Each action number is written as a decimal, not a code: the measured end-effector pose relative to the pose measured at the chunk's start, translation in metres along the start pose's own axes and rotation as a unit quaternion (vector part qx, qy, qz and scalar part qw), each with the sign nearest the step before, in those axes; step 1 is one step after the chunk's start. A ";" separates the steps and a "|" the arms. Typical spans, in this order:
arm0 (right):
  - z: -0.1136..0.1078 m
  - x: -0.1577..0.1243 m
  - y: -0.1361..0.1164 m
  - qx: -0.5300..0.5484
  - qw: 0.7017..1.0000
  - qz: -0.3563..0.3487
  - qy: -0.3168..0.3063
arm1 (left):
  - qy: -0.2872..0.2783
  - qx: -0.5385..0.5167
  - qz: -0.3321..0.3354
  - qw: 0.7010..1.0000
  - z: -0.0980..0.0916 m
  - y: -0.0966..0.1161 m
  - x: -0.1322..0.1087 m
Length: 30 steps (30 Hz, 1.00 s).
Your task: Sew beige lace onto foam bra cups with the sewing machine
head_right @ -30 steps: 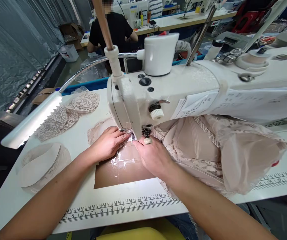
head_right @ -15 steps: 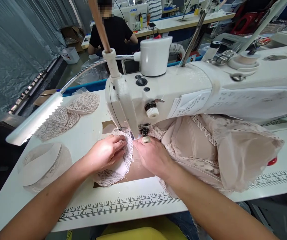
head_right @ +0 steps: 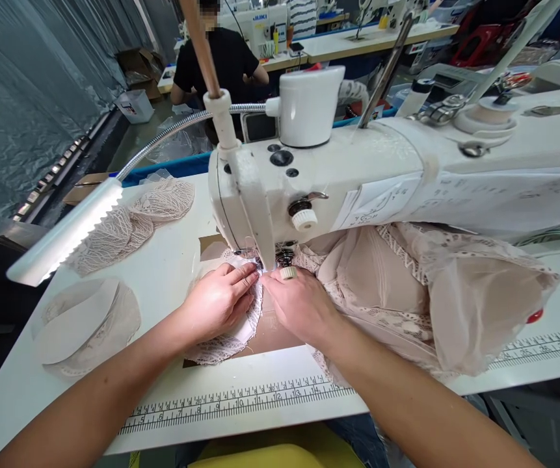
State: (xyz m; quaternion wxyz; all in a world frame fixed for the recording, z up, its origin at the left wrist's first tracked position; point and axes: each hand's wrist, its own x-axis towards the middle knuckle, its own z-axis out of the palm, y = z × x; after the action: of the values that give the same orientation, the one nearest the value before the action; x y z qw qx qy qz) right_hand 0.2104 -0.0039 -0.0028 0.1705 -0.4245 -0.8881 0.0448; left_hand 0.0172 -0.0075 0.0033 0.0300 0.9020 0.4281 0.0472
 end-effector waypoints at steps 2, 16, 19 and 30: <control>0.000 -0.001 0.000 -0.001 1.000 -0.002 -0.006 | 0.002 0.008 -0.004 1.000 0.000 0.001 0.000; -0.003 -0.007 0.000 0.052 0.991 -0.118 -0.026 | 0.015 -0.051 -0.013 0.999 -0.012 -0.006 -0.005; -0.004 -0.009 0.000 0.096 0.982 -0.160 -0.030 | 0.026 -0.081 -0.026 0.996 -0.015 -0.011 -0.008; -0.004 -0.007 0.000 0.048 0.998 -0.049 0.002 | 0.003 -0.009 0.032 0.999 -0.009 -0.002 -0.009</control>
State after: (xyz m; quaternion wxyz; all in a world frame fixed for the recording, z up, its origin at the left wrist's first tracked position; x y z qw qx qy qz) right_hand 0.2157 -0.0101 -0.0008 0.1948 -0.3717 -0.9044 0.0778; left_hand 0.0085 -0.0132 0.0116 0.0353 0.9148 0.3986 0.0544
